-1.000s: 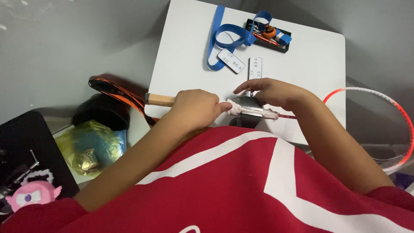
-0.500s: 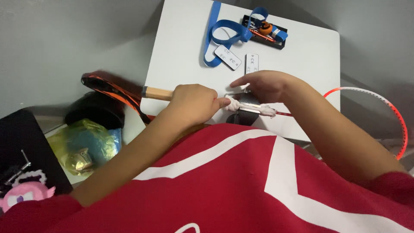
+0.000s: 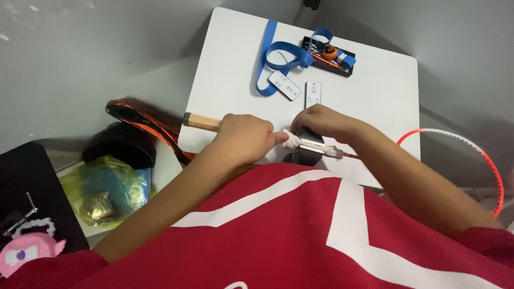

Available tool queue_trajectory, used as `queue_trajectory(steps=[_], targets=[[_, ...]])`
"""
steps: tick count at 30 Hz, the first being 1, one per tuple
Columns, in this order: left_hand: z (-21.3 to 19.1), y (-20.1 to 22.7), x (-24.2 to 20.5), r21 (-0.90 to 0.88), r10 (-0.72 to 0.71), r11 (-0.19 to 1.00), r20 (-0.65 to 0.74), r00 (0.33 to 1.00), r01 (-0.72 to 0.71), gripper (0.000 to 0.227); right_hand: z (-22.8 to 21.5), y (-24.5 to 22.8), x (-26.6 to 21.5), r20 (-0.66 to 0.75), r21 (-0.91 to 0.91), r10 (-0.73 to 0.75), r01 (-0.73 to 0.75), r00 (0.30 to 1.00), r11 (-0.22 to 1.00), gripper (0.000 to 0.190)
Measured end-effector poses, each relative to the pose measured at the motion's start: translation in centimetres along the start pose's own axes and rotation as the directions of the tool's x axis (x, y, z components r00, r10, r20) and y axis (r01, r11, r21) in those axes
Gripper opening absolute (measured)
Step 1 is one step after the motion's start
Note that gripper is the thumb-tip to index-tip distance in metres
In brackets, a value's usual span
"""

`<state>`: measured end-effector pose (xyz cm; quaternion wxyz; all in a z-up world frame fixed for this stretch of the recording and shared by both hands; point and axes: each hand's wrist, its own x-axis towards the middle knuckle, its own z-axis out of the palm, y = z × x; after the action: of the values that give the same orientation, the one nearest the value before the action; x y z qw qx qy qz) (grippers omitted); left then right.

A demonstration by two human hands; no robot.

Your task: Repairing a badminton racket by applying a frame protector.

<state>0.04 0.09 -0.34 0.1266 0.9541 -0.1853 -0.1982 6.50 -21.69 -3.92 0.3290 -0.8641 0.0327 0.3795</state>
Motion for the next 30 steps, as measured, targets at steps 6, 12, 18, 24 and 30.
queue_trajectory(steps=[6,12,18,24,30], targets=[[1.3,-1.1,0.4,0.003,0.101,0.995,-0.156,0.983,-0.102,0.058,-0.8,-0.5,-0.9,0.096,-0.372,-0.182,0.205,0.979,0.905,0.039],[0.8,-0.7,0.6,0.028,0.089,0.996,-0.118,0.989,-0.087,0.059,-1.0,0.8,-0.4,0.027,-0.276,-0.208,0.207,0.978,0.939,0.034],[0.5,-0.6,0.6,0.022,0.078,0.997,-0.097,0.992,-0.076,0.059,-1.7,-0.3,-2.9,-0.089,-0.331,0.052,-0.079,0.995,0.94,0.049],[-0.8,0.3,0.0,0.04,0.006,0.999,0.01,1.0,-0.006,0.06,-1.7,-1.1,-4.3,-0.101,-0.463,-0.023,-0.027,0.995,0.886,0.04],[-0.2,-0.2,0.1,0.015,0.05,0.999,-0.076,0.996,-0.049,0.058,-1.9,0.0,-3.7,-0.047,-0.638,-0.169,0.1,0.985,0.764,0.033]])
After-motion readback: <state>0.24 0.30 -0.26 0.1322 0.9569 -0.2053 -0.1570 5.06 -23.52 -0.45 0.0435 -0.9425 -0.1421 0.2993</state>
